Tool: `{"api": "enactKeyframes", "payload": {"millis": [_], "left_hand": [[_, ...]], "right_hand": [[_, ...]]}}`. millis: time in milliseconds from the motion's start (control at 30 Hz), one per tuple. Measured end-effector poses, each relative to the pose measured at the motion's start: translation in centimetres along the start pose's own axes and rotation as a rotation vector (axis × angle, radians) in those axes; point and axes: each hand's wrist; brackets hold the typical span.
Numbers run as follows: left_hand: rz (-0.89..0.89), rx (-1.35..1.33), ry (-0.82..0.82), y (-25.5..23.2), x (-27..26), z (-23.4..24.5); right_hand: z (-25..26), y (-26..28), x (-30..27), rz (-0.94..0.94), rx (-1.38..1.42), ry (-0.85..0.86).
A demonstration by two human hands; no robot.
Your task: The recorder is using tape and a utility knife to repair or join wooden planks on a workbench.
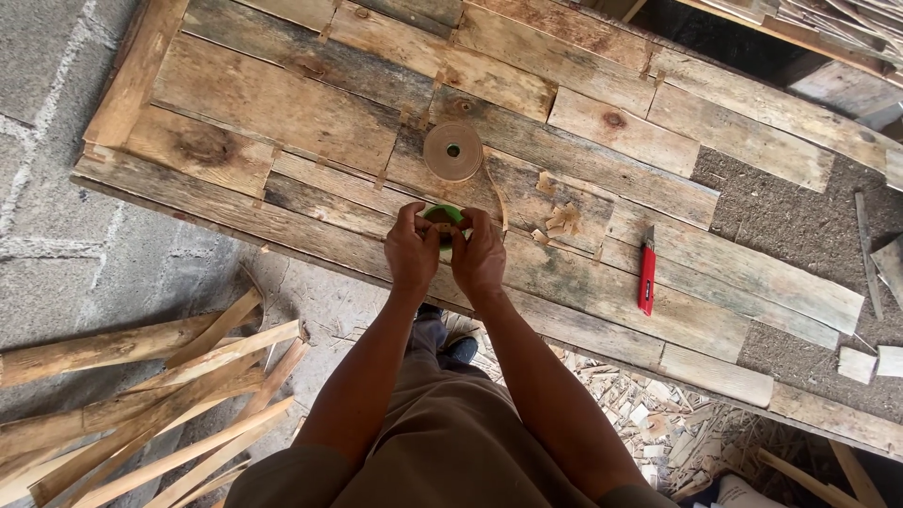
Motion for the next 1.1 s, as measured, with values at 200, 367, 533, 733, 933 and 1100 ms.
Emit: {"api": "enactKeyframes", "payload": {"millis": [200, 367, 533, 733, 933, 1100], "left_hand": [[-0.011, -0.005, -0.035, 1.0, -0.5, -1.1], [-0.038, -0.015, -0.043, 1.5, -0.6, -1.3], [-0.057, 0.026, -0.017, 0.7, -0.4, -0.9], [0.132, -0.087, 0.027, 0.6, 0.0, -0.3], [0.200, -0.395, -0.064, 0.4, -1.5, 1.1], [0.345, -0.493, 0.025, -1.2, -5.6, 1.2]], "right_hand": [[0.4, -0.7, -1.9, 0.292, -0.378, -0.019], [0.0, -1.1, -2.8, 0.402, -0.433, 0.040], [-0.4, -1.6, -2.9, 0.480, -0.524, 0.047], [-0.3, -0.7, -2.4, 0.443, -0.509, 0.043], [1.5, -2.1, -1.5, 0.370, -0.475, -0.037], [4.3, -5.5, -0.8, 0.000, 0.260, 0.198]]}}
Point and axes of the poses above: each hand's wrist, its own x-axis towards the middle knuckle, its own z-axis out of the back of the hand, y = z × x, and after that the axes turned 13 degrees about -y, right-handed
